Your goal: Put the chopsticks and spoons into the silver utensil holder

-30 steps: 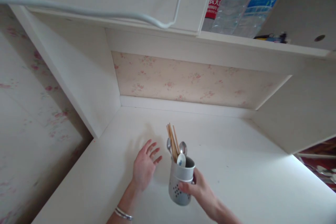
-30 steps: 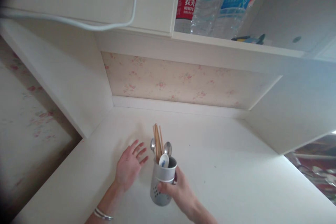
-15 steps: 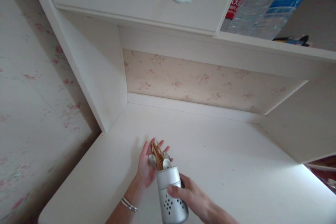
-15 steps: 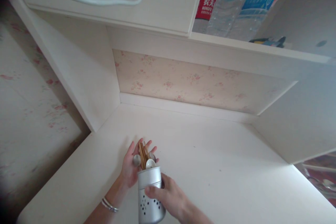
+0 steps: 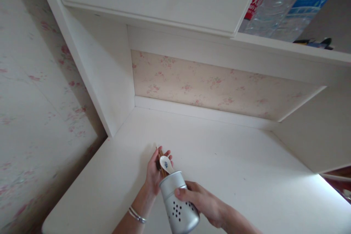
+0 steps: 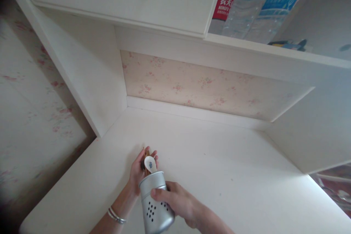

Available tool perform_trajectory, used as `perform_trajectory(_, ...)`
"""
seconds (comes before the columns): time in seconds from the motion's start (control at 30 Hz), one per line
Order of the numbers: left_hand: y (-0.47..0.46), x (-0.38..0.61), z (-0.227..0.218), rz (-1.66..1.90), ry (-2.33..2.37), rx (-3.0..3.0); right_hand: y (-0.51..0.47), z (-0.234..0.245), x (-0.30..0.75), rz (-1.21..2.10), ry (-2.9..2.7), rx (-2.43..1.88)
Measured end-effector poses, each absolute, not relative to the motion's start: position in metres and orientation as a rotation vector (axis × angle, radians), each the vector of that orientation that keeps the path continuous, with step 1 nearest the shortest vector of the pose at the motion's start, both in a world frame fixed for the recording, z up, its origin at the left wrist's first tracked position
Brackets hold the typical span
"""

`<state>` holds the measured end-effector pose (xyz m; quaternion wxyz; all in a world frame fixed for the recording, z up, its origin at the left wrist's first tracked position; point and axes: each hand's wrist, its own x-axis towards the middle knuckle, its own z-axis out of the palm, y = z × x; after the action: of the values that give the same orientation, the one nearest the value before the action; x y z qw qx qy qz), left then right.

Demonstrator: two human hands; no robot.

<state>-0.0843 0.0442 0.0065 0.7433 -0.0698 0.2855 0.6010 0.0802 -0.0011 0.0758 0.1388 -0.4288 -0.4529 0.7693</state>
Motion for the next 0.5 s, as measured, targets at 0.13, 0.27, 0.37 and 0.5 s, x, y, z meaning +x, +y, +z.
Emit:
perform_trajectory(0.13,0.047,-0.087,0.009,1.414,0.624,-0.297,-0.003,0.075,0.079,2.266,-1.281,-1.189)
perform_trajectory(0.27,0.049,-0.093,0.003,1.524,0.600,-0.371,-0.006,0.074,0.082,2.312,-1.264,-1.163)
perform_trajectory(0.37,0.047,-0.097,-0.001,1.531,0.545,-0.252,-0.009,0.071,0.087,2.336,-1.253,-1.173)
perform_trajectory(0.5,0.044,-0.094,0.000,1.463,0.538,-0.173,-0.011,0.070,0.089,2.355,-1.228,-1.136)
